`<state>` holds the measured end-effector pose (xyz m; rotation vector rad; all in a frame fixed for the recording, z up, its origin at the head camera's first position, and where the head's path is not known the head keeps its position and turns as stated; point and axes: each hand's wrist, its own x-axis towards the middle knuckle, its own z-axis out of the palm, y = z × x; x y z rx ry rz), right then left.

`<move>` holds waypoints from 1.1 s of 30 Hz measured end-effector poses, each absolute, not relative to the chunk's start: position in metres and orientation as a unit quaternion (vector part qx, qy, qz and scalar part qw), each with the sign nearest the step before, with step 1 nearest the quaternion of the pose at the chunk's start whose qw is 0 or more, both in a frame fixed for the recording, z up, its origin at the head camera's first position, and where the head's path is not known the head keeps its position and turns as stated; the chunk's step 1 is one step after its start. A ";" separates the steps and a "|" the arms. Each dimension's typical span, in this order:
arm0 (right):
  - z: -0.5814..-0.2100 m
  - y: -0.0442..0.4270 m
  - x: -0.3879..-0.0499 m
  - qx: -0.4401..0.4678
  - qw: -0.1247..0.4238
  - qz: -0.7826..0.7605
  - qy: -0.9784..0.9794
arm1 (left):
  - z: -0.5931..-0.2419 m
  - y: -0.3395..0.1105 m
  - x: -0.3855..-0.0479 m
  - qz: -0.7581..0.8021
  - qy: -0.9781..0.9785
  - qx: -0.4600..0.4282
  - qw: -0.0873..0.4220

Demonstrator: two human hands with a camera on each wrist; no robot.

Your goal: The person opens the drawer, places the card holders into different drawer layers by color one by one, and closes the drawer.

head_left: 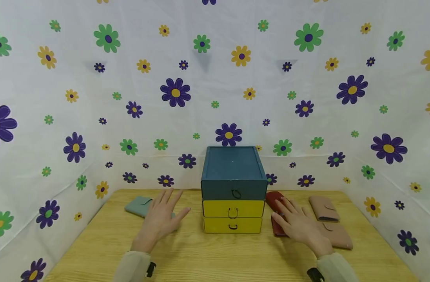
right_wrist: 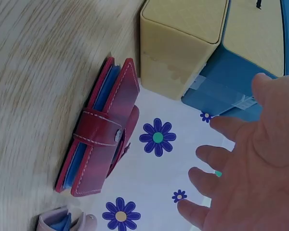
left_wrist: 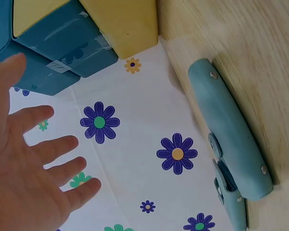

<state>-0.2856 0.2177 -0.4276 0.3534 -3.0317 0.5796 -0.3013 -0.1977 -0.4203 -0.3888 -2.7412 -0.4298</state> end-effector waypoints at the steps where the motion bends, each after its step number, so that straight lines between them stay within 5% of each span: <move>1: -0.428 0.217 -0.286 0.116 0.022 0.188 -0.975 | -0.420 -0.197 -0.302 -0.153 -0.962 -0.140 0.176; 7: -0.424 0.216 -0.291 0.134 0.056 0.216 -0.966 | -0.418 -0.196 -0.305 -0.186 -0.936 -0.164 0.250; 22: -0.415 0.215 -0.293 0.143 0.103 0.291 -0.940 | -0.411 -0.181 -0.301 -0.247 -0.900 -0.170 0.316; 33: -0.406 0.209 -0.299 0.114 0.111 0.345 -0.925 | -0.410 -0.167 -0.302 -0.276 -0.838 -0.213 0.420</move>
